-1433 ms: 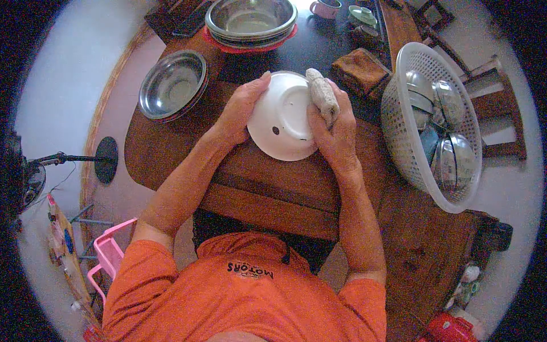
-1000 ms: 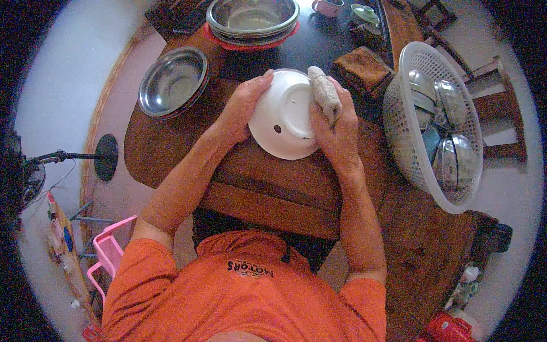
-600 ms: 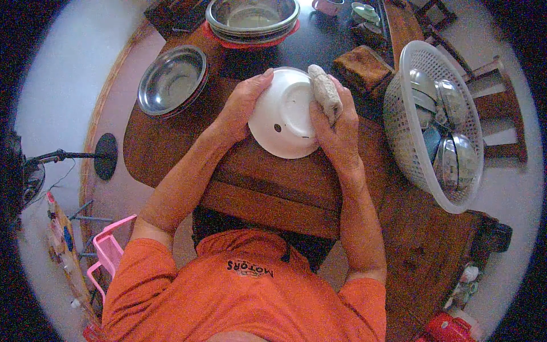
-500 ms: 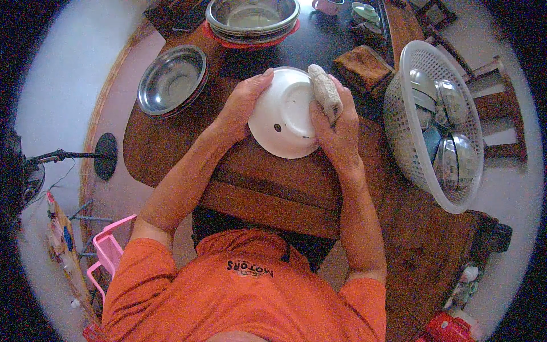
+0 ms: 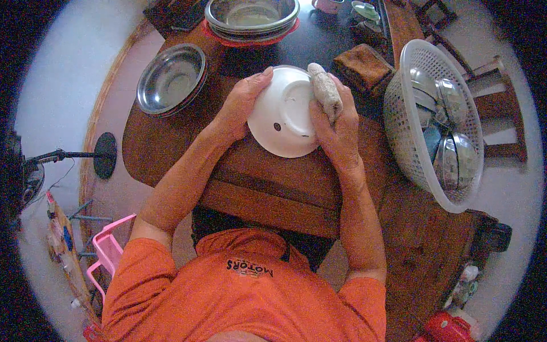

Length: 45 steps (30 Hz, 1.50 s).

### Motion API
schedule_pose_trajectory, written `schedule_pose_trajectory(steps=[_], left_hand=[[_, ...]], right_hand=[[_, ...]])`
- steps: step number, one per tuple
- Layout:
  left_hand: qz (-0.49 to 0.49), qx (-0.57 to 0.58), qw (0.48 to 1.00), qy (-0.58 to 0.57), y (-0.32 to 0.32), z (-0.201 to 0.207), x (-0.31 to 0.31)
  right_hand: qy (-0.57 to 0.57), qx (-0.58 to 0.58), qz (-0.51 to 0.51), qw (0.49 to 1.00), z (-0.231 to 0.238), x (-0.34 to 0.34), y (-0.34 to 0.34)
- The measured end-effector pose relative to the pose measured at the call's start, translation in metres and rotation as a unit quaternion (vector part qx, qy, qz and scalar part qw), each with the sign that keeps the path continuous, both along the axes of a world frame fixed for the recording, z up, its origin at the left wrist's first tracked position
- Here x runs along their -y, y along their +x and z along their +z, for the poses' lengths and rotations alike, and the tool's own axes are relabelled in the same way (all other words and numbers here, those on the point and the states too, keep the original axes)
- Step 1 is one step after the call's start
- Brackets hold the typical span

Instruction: The person wipes several bowls and metal basins with a cloth, handling them one at a time before stacking them on a table.

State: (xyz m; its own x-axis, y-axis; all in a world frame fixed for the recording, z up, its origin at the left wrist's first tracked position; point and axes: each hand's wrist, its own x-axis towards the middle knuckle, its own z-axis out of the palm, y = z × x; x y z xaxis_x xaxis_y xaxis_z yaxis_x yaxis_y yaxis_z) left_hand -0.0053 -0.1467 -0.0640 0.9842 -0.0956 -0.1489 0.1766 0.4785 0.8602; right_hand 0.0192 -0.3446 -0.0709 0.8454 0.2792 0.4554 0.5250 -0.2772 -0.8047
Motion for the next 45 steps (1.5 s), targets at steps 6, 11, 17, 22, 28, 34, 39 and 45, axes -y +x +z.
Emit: schedule_pose_trajectory(steps=[6,11,17,22,28,34,39,45], left_hand=[[-0.004,-0.009,1.0,0.004,0.0014,-0.0005,0.0004],[0.004,-0.012,1.0,0.0,-0.0005,0.0018,0.0006],[0.007,-0.012,1.0,0.011,-0.0006,0.0021,0.001],[-0.003,0.001,1.0,0.019,-0.0008,0.0023,0.0004],[0.001,-0.001,1.0,0.02,-0.0011,0.0017,-0.0002],[0.003,0.001,1.0,0.018,-0.0009,0.0014,0.0006],[0.0,0.001,1.0,0.016,-0.0009,0.0014,0.0011],[0.013,0.004,1.0,0.015,-0.0023,0.0037,0.0022]], right_hand=[[0.009,-0.005,-0.008,1.0,0.0004,-0.001,0.0],[-0.001,0.002,-0.003,1.0,0.002,-0.001,-0.0007],[-0.001,-0.008,-0.007,1.0,-0.0006,-0.0001,0.0001],[0.003,-0.001,-0.002,1.0,-0.0023,0.0008,0.0012],[-0.018,-0.001,-0.011,1.0,0.0008,-0.0005,-0.0004],[0.007,-0.013,-0.006,1.0,-0.0008,-0.0001,-0.0008],[-0.007,-0.001,-0.003,1.0,-0.0015,0.001,0.0006],[-0.005,0.006,-0.005,1.0,-0.0036,0.001,0.0017]])
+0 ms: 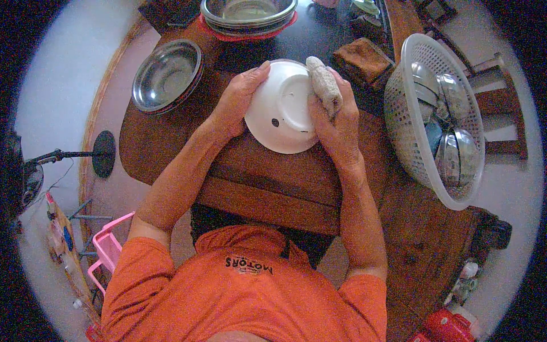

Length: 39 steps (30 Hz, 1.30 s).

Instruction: The person wipes several bowls and metal basins with a cloth, handling them one at a time before stacking them on a table.

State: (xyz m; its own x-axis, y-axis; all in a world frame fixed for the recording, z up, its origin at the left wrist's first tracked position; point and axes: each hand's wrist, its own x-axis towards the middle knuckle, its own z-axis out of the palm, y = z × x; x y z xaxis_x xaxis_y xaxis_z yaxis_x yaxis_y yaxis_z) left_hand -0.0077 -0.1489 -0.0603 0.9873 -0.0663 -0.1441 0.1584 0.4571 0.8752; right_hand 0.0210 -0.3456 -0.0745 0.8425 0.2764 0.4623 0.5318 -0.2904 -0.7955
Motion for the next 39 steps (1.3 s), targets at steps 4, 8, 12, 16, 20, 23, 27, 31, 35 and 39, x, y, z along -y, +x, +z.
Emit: schedule_pose_trajectory(steps=[4,8,12,16,20,23,27,31,35,39], left_hand=[[-0.005,0.004,1.0,-0.019,-0.002,0.001,0.0],[-0.004,0.017,1.0,0.004,-0.003,-0.002,-0.001],[-0.006,0.026,0.999,0.036,-0.002,-0.003,-0.001],[-0.014,0.035,0.999,0.04,-0.003,-0.003,-0.002],[-0.017,0.033,0.998,0.042,-0.003,-0.003,-0.002],[-0.02,0.043,0.998,0.042,-0.003,-0.004,-0.002],[-0.01,0.027,0.999,0.017,-0.006,-0.001,0.001],[-0.005,0.005,1.0,0.01,-0.008,0.002,0.002],[-0.023,0.011,0.999,0.029,-0.005,-0.008,0.0],[-0.077,0.007,0.993,-0.084,-0.003,-0.015,-0.002]], right_hand=[[0.002,-0.012,-0.003,1.0,0.003,-0.001,-0.002],[-0.016,0.035,-0.003,0.999,0.004,0.0,-0.002],[-0.054,0.1,-0.01,0.993,0.005,-0.001,-0.001],[-0.056,0.105,-0.007,0.993,0.005,-0.001,-0.001],[-0.061,0.104,-0.007,0.993,0.009,-0.002,-0.006],[-0.101,0.17,-0.004,0.98,0.02,-0.004,-0.011],[-0.158,0.311,-0.012,0.937,0.02,-0.006,-0.01],[-0.21,0.337,0.001,0.918,0.033,-0.012,-0.025],[-0.254,0.344,0.046,0.903,0.043,-0.026,-0.049],[-0.25,0.328,0.074,0.908,0.046,-0.034,-0.06]])
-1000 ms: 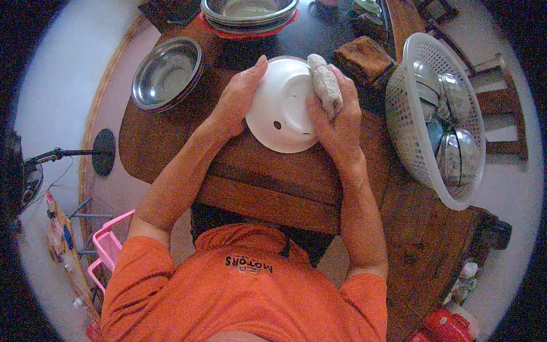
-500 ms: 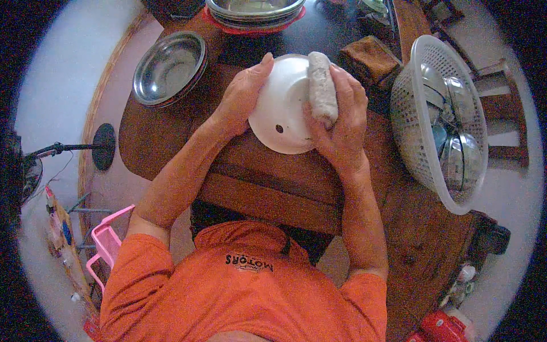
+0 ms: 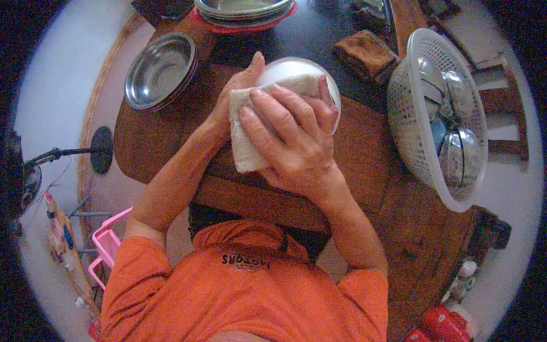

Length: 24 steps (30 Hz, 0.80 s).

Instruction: The person wipes several bowls and metal basins with a cloth, handling them one at a time before stacking them on a table.

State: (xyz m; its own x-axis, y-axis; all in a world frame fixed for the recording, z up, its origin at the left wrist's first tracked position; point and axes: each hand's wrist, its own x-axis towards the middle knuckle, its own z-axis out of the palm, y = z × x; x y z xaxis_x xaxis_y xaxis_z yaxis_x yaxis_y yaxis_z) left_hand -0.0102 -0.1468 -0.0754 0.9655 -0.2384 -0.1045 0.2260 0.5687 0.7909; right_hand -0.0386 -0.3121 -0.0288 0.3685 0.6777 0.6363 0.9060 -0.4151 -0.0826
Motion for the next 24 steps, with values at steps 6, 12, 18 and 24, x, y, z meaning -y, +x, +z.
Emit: schedule_pose_trajectory(steps=[6,12,18,24], left_hand=[[0.001,0.054,0.999,0.004,-0.004,0.006,0.007],[0.071,0.167,0.976,0.121,-0.011,0.013,0.01],[0.115,0.236,0.949,0.175,-0.013,0.003,0.013],[0.181,0.282,0.918,0.213,-0.018,0.002,0.022]], right_hand=[[0.03,-0.001,-0.023,0.999,-0.003,0.004,0.008],[0.025,0.012,-0.036,0.999,-0.002,0.008,0.011],[0.04,0.039,-0.038,0.998,-0.005,0.013,0.018],[0.047,0.008,-0.049,0.998,0.009,0.019,0.017]])
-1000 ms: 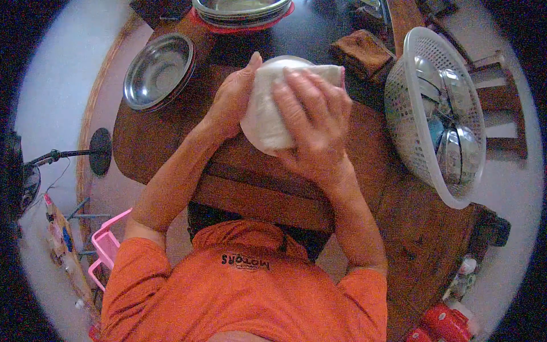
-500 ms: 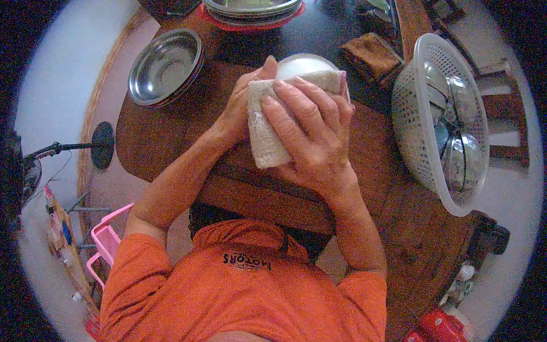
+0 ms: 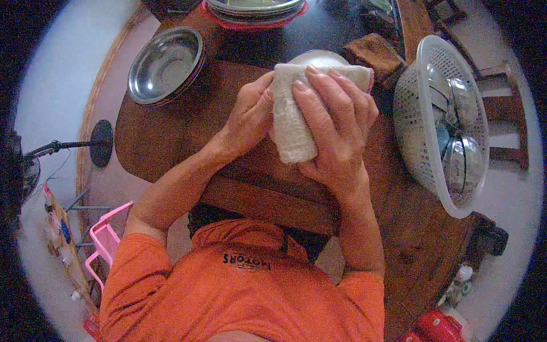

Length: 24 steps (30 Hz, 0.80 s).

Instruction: The person wipes several bowls and metal basins with a cloth, handling them one at a time before stacking them on a table.

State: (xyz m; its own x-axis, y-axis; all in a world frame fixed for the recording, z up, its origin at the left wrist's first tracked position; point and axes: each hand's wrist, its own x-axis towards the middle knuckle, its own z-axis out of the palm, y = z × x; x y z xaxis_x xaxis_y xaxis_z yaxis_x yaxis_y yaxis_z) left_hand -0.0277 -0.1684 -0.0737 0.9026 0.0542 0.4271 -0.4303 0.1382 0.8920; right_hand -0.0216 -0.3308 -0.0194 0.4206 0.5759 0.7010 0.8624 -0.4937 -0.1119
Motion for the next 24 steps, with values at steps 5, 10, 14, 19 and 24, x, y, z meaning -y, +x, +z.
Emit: schedule_pose_trajectory(steps=[5,10,14,19,24], left_hand=[[0.012,-0.016,0.998,0.052,-0.008,0.01,0.004],[-0.07,-0.117,0.988,0.076,-0.021,0.029,-0.001],[-0.083,-0.103,0.99,0.044,-0.025,0.029,0.003],[-0.075,-0.093,0.993,0.015,-0.025,0.03,0.006],[-0.045,-0.096,0.994,-0.014,-0.027,0.038,0.005]], right_hand=[[0.032,0.024,0.016,0.999,-0.002,0.008,0.013],[0.114,-0.004,0.008,0.993,-0.012,0.015,0.024],[0.193,-0.149,0.029,0.969,-0.013,0.022,0.028],[0.264,-0.355,-0.063,0.895,-0.014,0.02,0.021],[0.295,-0.391,-0.066,0.87,-0.023,0.018,0.023]])
